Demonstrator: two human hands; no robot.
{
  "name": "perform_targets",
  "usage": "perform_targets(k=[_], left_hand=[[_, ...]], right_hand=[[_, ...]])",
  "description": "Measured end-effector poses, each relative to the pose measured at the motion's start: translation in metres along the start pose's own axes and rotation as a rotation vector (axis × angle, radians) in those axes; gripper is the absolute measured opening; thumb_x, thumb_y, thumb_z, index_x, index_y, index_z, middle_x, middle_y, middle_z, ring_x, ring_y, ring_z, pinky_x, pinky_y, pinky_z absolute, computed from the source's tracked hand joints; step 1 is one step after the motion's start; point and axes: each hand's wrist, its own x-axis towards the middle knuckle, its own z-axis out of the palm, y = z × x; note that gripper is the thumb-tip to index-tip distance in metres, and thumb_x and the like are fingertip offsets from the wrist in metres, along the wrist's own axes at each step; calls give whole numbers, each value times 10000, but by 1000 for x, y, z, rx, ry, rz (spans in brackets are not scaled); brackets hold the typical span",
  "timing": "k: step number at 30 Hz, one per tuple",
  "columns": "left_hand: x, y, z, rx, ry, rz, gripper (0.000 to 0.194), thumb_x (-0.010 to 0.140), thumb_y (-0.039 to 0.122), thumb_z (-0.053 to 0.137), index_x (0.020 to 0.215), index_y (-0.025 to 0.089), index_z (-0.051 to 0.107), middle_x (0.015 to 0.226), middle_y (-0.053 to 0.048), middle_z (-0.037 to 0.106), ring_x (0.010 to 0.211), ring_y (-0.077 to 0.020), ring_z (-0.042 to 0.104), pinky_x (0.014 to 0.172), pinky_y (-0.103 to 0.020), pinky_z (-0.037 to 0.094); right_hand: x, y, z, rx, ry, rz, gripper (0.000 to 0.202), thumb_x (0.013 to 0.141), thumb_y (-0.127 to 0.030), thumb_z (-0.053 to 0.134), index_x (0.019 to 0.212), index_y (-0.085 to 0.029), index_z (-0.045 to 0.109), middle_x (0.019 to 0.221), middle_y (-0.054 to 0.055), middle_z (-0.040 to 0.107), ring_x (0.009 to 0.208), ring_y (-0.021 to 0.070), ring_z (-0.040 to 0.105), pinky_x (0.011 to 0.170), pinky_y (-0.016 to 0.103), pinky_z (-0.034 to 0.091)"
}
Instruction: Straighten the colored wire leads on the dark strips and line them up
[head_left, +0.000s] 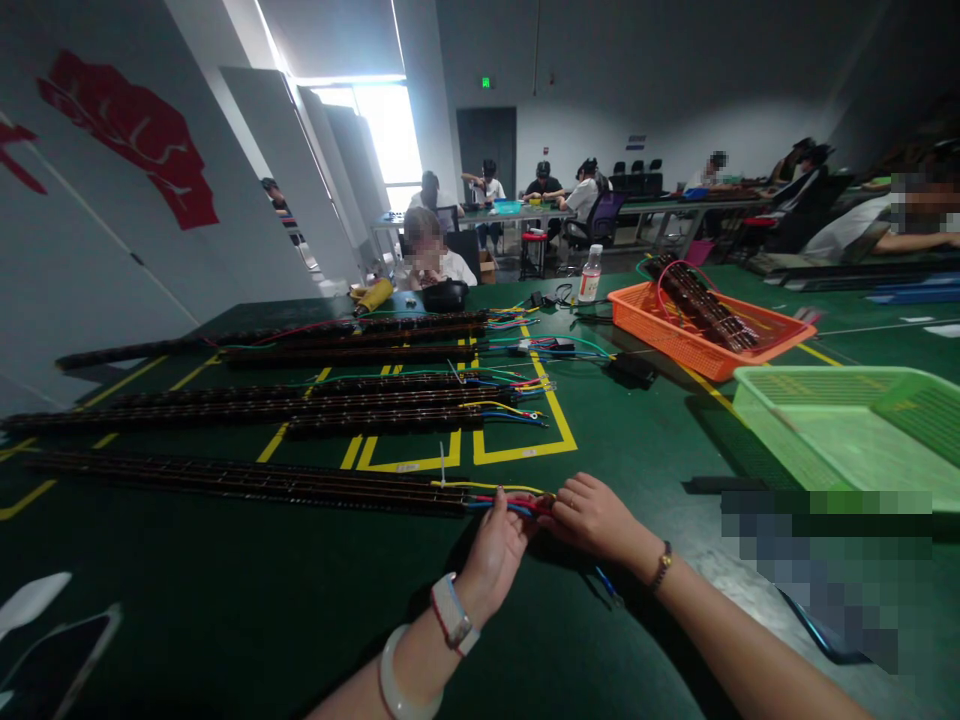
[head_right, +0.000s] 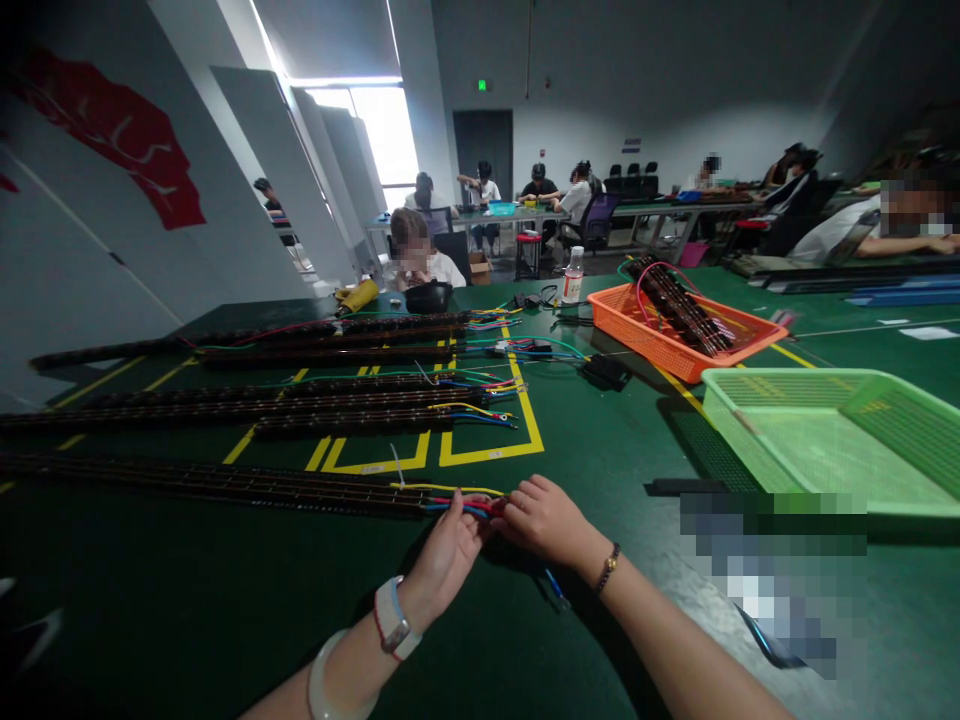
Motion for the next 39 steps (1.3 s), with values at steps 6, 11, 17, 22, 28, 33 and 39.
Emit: perform_targets(k=[6,11,17,22,28,33,39], left_hand=[[5,-3,-5,-25,-32,-16,363,915,416,424,969,119,627,1038,-151,667,1046,-226,601,978,-389,402],[5,-3,-6,-16,-32,-22,365,916,425,420,1040,141,612,1066,-148,664,1065,-224,597,996,-396,386],[1,-3,-2,36,18,10,305,886,385,502,906,108,628,968,-151,673,958,-225,627,925,-379,434],[-4,-6,-2,80,73,71,280,800,404,627,790,127,590,665,-32,604,627,-142,570,709,-313,467],[-6,-5,-2,92,48,47,338,786,467,622,761,134,569,591,-1,551,586,-120,522,656,-274,426],[-6,-4,-1,70,49,56,301,774,426,652,771,137,569,673,-23,598,633,-139,557,669,-287,429],[-4,-4,-1,39,9,52,267,814,395,611,793,130,583,722,-52,628,722,-178,600,776,-351,455]], right_hand=[[-1,3,4,-20,-77,87,254,943,-287,458,745,-170,565,671,14,555,623,146,434,622,303,255],[1,3,8,-36,-71,186,260,947,-269,457,727,-171,557,663,15,559,615,148,441,629,292,268],[10,11,9,-84,-19,246,266,942,-236,463,698,-172,547,663,22,555,626,155,450,642,286,279],[7,8,12,-50,-30,286,298,946,-273,460,684,-171,559,643,20,563,607,144,461,633,282,275],[6,-4,14,27,-176,300,289,936,-273,470,702,-165,601,650,28,607,596,128,517,625,271,290],[7,-3,11,63,-286,397,294,945,-318,456,768,-166,635,700,51,644,631,146,575,611,260,331],[5,1,-15,319,-333,638,524,974,-467,293,716,-169,638,662,52,641,585,140,561,540,238,319]])
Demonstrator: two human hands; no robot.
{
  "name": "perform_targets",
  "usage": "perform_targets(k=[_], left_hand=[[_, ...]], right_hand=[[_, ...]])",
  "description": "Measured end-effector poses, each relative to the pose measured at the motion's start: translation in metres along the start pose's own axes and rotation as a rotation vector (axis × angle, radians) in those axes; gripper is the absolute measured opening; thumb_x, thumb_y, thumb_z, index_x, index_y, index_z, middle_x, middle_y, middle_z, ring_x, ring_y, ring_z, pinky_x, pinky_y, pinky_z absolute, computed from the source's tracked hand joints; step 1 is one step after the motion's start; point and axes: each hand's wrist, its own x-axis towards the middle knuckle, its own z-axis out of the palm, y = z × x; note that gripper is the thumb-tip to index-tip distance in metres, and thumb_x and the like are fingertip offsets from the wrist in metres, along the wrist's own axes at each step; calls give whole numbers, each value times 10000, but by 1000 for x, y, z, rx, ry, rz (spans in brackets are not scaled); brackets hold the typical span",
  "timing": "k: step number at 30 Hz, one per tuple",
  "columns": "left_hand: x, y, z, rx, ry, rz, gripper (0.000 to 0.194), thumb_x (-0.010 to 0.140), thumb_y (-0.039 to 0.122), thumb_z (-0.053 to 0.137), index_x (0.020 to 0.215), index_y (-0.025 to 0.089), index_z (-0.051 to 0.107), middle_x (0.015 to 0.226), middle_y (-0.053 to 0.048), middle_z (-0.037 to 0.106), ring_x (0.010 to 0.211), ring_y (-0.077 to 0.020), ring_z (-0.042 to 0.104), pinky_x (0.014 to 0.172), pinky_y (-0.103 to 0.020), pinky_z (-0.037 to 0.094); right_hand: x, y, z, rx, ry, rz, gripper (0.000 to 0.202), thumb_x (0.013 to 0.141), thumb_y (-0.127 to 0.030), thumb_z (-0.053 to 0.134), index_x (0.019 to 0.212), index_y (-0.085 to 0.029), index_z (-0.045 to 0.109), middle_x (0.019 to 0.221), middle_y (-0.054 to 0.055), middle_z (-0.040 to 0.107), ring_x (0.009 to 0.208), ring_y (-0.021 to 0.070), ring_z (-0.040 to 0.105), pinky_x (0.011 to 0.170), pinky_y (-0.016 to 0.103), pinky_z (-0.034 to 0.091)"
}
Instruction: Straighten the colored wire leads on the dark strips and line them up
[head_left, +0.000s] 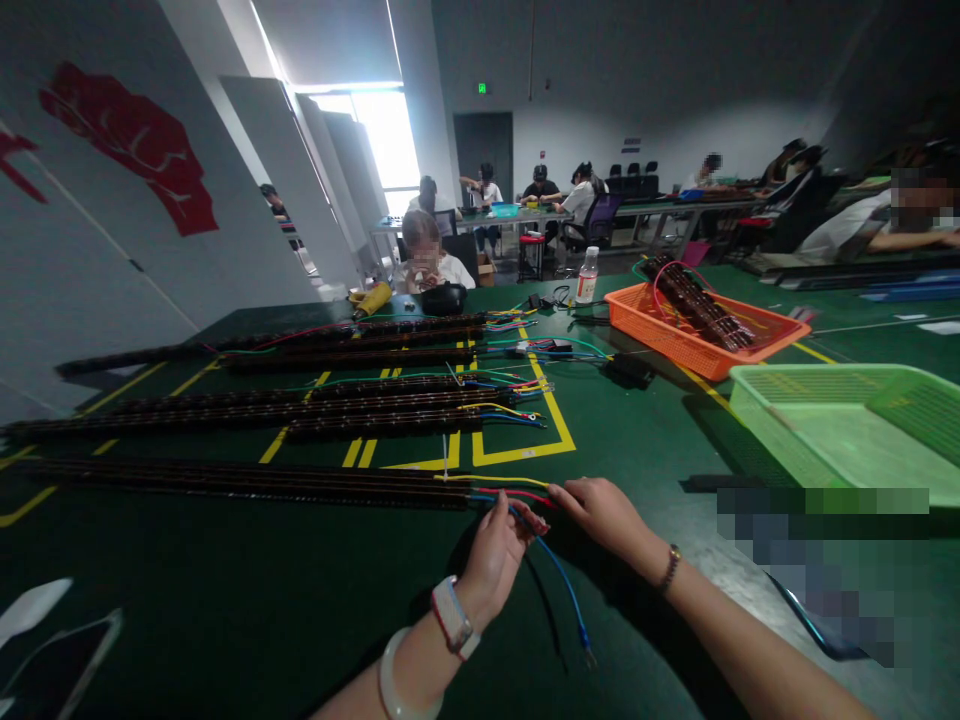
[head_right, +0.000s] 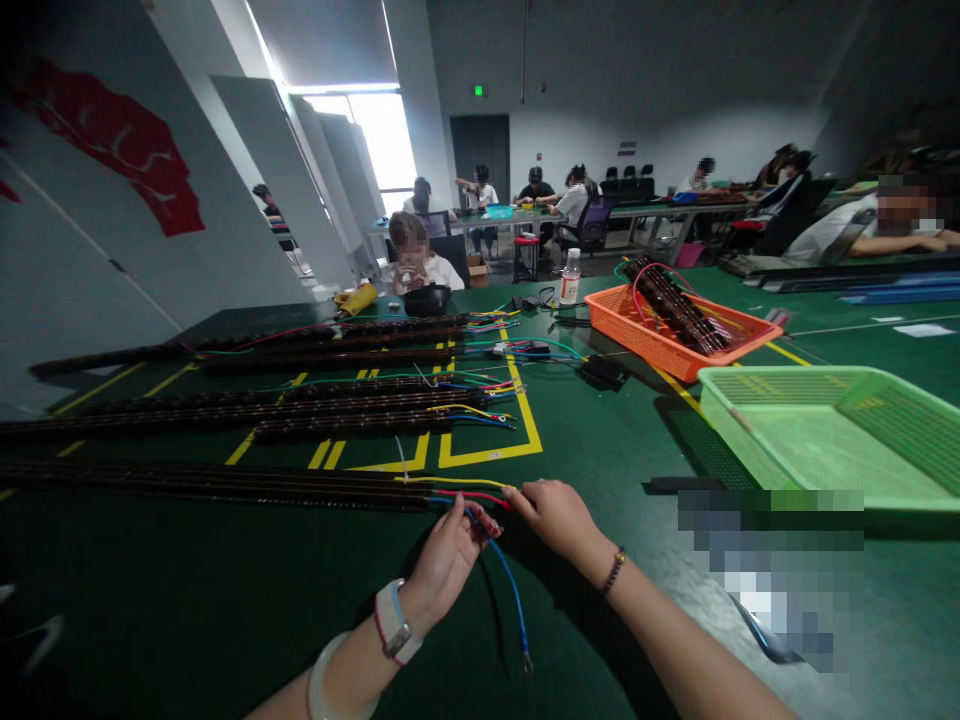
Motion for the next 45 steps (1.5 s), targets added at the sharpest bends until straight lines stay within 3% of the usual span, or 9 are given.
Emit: perform_targets(k=[4,8,19,22,26,29,34,39,45], left_hand=[[2,-1,-1,-8,8,-8,287,818,413,604,784,129,582,740,-65,641,743,-181,615,781,-340,454],[2,-2,-1,6,13,-19,348,812,469,589,779,123,586,733,-76,643,726,-185,619,751,-330,454],[4,-3,-1,-15,21,-15,315,840,432,566,809,120,600,780,-101,669,784,-198,641,820,-351,458],[3,-2,-1,2,13,-12,330,843,441,558,818,115,609,790,-112,679,801,-208,648,845,-362,455],[1,0,0,68,-51,-47,402,856,465,523,936,85,627,908,-170,693,859,-231,657,864,-376,454],[-2,-1,1,216,-76,-97,476,839,525,512,888,68,638,863,-182,696,772,-229,673,772,-352,481],[-8,-3,4,467,-163,-127,528,799,595,509,743,84,630,689,-156,689,580,-213,665,579,-295,475],[-15,0,10,577,-292,-167,513,819,578,477,688,105,627,663,-152,691,578,-210,662,587,-302,484],[-17,2,12,632,-299,-159,500,836,564,446,691,120,624,667,-136,693,601,-206,663,614,-305,485]], right_hand=[[-11,-11,-11,281,-199,106,600,930,-570,307,640,-150,622,548,26,593,472,109,488,469,223,295],[-24,-18,-7,417,-375,50,514,896,-532,412,645,-135,620,540,8,572,467,92,461,451,204,301],[-29,-17,-6,524,-494,87,378,873,-458,448,681,-152,558,566,-2,558,461,97,490,418,192,333],[-29,-16,-5,501,-474,74,344,878,-409,439,665,-157,536,532,-23,505,449,86,440,418,194,296],[-25,-10,-6,403,-311,79,327,876,-375,435,662,-152,539,571,-17,517,513,96,432,476,207,295],[-22,-3,-6,343,-230,103,344,888,-382,415,699,-146,577,621,4,565,554,111,458,505,215,302],[-22,3,3,270,-252,148,374,883,-386,431,676,-138,619,592,23,589,523,118,453,491,232,286],[-21,1,9,255,-305,164,355,876,-348,448,677,-139,655,576,25,592,499,114,449,492,234,291],[-23,-1,8,190,-288,164,349,883,-340,465,652,-162,657,572,30,605,491,122,475,494,241,291]])
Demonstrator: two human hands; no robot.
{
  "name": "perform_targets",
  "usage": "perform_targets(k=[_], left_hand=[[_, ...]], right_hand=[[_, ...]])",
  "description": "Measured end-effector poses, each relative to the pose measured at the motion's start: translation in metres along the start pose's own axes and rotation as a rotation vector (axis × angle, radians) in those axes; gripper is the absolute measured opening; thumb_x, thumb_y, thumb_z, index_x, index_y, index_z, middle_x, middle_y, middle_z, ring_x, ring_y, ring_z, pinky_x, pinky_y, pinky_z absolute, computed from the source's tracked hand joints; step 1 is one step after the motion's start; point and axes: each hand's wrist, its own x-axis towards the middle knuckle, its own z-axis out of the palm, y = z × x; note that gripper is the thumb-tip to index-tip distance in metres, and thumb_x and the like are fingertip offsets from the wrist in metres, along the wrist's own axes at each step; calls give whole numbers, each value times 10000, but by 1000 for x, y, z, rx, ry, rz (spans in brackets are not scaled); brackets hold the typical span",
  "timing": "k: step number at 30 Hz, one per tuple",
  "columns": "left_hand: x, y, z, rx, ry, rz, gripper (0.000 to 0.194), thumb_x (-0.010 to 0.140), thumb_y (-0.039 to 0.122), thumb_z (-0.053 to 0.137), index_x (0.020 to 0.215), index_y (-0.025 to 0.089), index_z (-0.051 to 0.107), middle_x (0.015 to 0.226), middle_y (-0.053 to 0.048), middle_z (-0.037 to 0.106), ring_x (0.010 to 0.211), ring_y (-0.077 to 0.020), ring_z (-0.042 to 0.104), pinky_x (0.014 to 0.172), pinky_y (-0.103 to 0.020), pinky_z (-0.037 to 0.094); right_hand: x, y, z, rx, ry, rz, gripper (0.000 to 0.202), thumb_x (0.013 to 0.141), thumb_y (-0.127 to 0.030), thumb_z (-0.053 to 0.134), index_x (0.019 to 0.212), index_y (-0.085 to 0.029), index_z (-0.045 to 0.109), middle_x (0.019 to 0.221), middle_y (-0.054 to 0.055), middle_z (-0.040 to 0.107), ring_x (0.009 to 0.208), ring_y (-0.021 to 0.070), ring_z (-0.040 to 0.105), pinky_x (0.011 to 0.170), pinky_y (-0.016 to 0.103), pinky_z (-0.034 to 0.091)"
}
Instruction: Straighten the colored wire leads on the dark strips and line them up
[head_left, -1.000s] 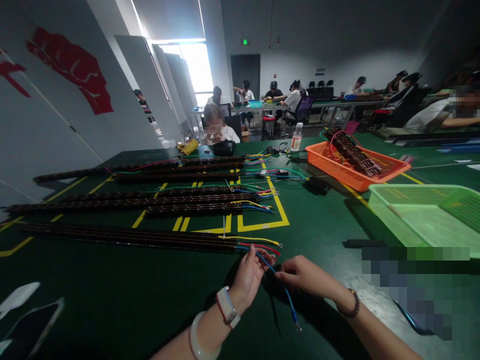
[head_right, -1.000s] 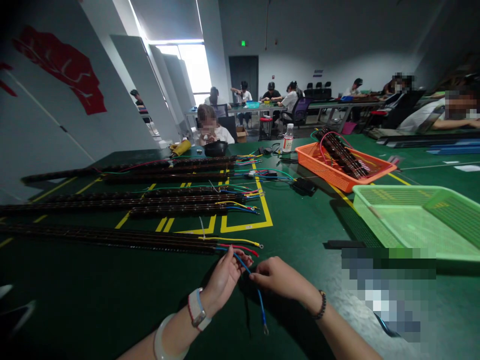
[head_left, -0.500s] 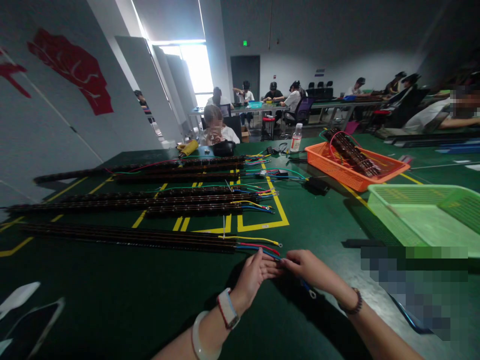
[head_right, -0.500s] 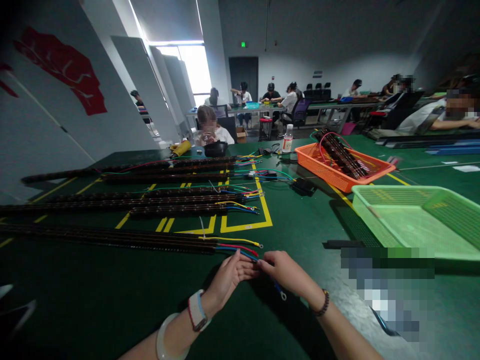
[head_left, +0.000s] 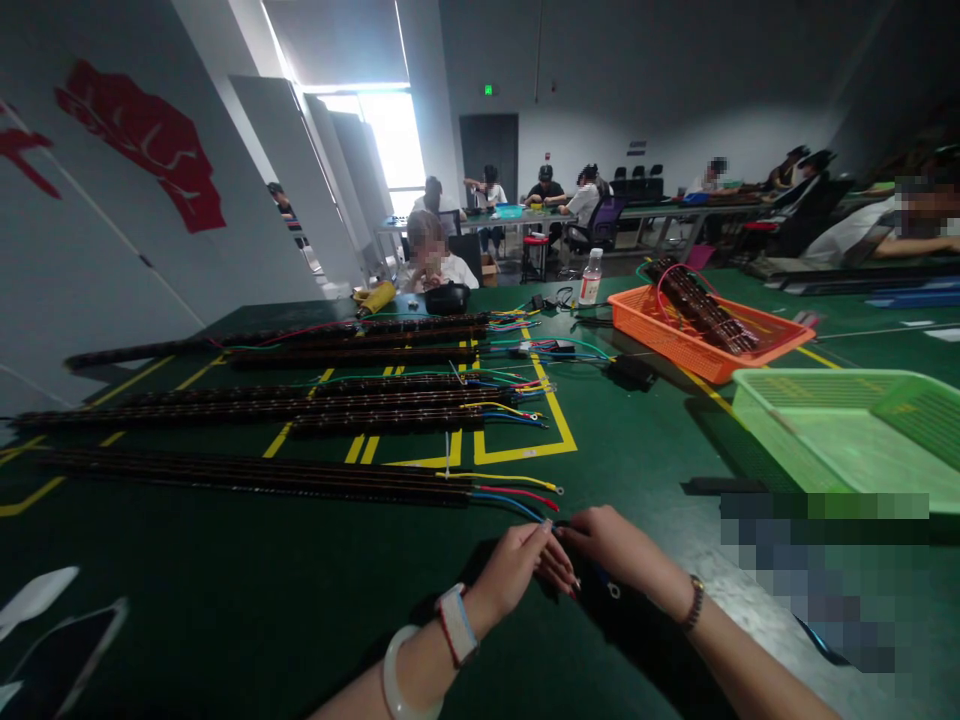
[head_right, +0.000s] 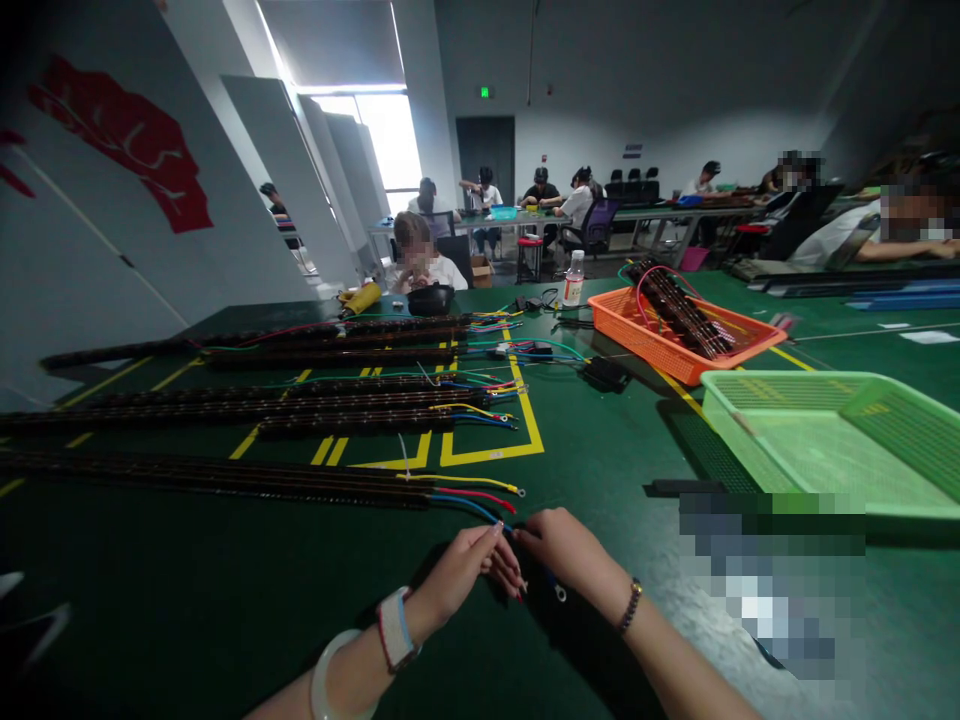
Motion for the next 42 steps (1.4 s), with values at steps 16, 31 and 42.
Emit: perform_targets(k=[16,31,42], left_hand=[[2,-3,-1,-15,-20,9,537,803,607,469,720,100,623,671,-126,683,630,-214,665,654,-336,496],[10,-13,-11,-273,-40,-12,452,862,500,458,989,84,576,954,-196,681,815,-240,667,838,-405,442],[19,-7,-23,-842,309,43,182,877,244,465,794,152,597,795,-41,649,744,-134,615,788,-287,484]], right_hand=[[68,-22,-26,84,145,-416,282,915,-284,428,1030,-136,638,975,97,618,831,169,559,755,272,433],[81,-36,-23,-147,-38,-447,290,829,-351,590,658,-128,658,565,4,576,522,92,444,515,222,296],[55,-63,3,-908,272,-687,97,814,-139,582,783,-148,674,783,74,629,770,207,513,669,329,368]])
